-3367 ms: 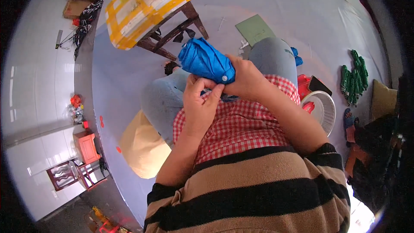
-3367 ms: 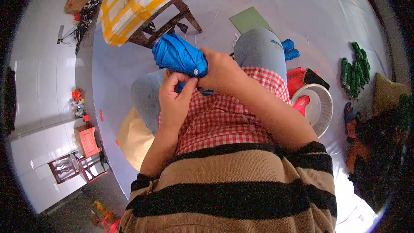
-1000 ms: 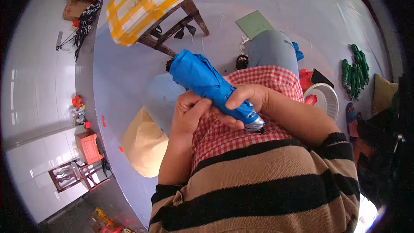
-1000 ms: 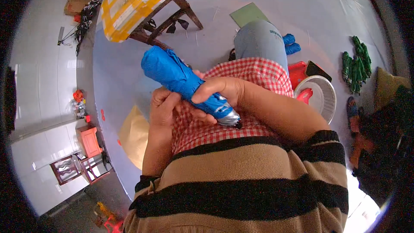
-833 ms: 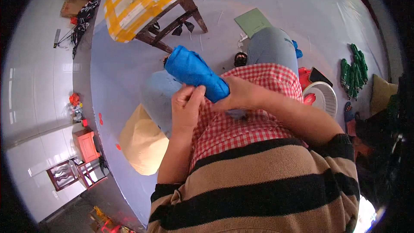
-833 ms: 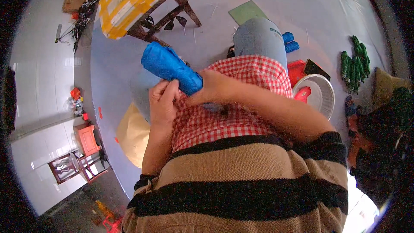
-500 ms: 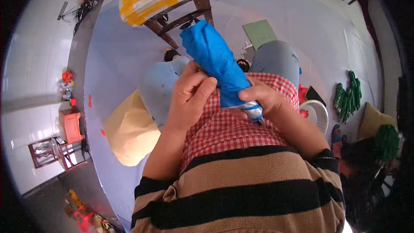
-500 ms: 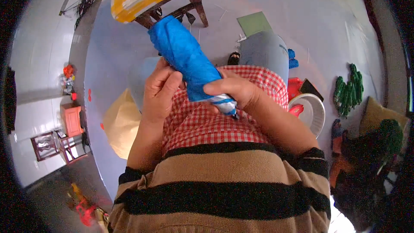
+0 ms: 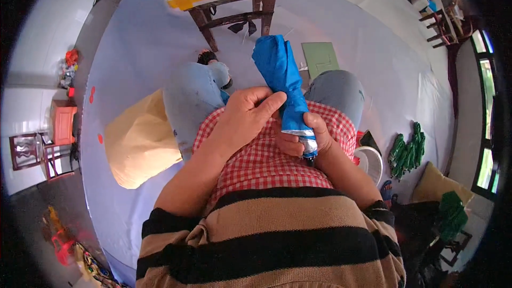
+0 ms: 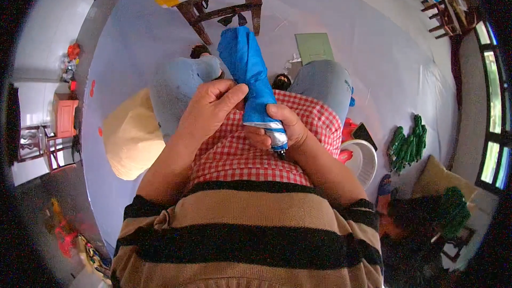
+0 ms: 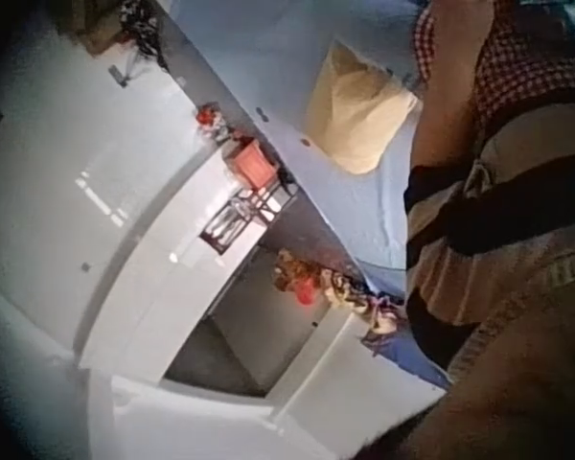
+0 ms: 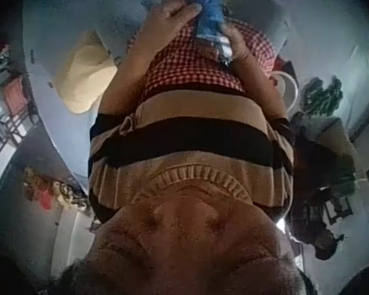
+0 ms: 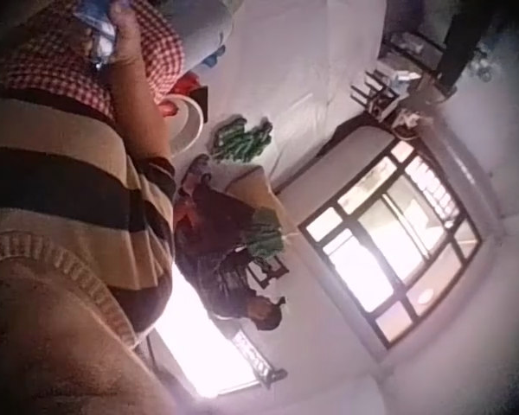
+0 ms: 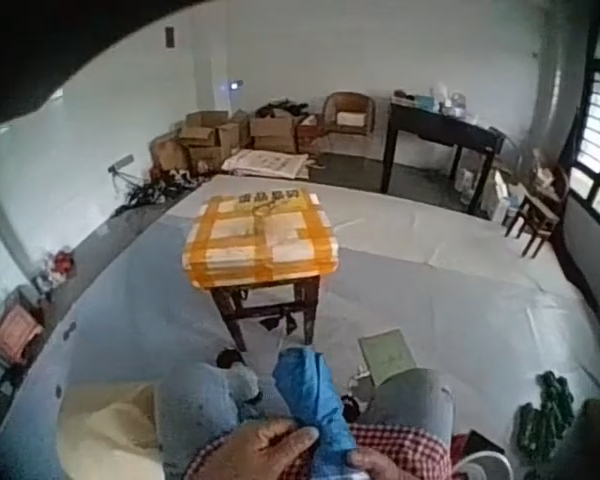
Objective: Folding and bundling the canopy of a blue umbrella.
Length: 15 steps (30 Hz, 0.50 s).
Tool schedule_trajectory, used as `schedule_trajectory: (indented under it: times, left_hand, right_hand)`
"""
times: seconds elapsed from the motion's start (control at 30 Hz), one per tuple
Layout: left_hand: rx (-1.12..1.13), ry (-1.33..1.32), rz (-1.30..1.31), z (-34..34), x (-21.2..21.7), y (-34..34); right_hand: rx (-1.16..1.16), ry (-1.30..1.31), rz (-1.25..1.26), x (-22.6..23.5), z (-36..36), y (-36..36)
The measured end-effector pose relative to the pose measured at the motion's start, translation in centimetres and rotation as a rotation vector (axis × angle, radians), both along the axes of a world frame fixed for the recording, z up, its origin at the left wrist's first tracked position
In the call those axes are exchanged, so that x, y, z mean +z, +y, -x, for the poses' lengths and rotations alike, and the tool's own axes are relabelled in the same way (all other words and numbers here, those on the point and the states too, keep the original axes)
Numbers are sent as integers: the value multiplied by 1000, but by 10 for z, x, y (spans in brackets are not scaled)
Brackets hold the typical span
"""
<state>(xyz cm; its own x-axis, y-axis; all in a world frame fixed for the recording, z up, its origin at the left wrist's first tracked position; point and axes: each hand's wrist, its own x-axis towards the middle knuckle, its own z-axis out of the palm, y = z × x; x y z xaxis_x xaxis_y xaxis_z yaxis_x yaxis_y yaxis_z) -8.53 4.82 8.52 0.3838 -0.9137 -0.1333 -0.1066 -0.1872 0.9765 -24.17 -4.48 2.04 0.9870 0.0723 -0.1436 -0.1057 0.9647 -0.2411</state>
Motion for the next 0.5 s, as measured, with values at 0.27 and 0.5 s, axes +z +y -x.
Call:
schedule_trajectory:
  times: [0.27,0.5]
  left_hand:
    - [-135,247,56,-6,-5,-1]
    - [-140,2,79,-7,-18,1]
  right_hand:
    - [-26,-48,-90,0,3,-2]
    - [45,-64,-228,-1,2,3]
